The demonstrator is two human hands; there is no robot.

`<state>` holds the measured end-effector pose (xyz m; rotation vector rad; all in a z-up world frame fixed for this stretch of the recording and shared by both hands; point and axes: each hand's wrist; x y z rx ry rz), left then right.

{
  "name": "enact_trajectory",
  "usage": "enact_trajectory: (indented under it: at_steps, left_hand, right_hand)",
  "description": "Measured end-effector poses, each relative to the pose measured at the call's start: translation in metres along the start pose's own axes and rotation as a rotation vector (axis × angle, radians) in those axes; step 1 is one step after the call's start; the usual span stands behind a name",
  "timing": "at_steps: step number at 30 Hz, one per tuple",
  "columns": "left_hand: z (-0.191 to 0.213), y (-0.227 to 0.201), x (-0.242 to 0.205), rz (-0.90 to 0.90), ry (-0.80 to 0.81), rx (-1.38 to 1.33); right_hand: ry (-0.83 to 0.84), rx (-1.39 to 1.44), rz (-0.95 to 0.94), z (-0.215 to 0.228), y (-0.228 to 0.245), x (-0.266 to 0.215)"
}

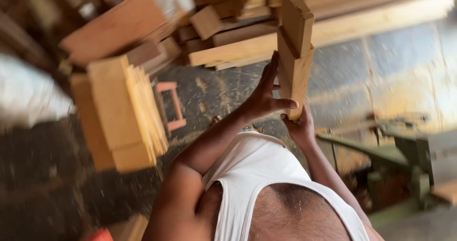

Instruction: The recorder is sorting and inspecting various wooden pieces in a workshop.

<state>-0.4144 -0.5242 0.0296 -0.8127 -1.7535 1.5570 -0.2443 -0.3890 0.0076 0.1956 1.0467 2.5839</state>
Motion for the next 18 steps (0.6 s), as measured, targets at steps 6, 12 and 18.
enact_trajectory:
  at_steps: [6,12,18]
  left_hand:
    - [-0.104,0.009,0.052,-0.095,0.346,0.041]
    - [-0.283,0.029,0.092,-0.137,0.589,0.021]
    - [-0.469,0.064,0.097,0.172,0.797,-0.501]
  right_hand:
    - [-0.222,0.503,-0.42,0.04,-0.081,-0.086]
    - [-0.573,1.032,-0.468,0.125,-0.125,-0.186]
    - [-0.852,1.357,-0.481,0.217,-0.14,-0.251]
Point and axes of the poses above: each hand's wrist, its own x-axis towards the middle knuckle, its own z-axis out of the back of the hand, y = z × x, and after that the axes turned 3 degrees about y, right-handed
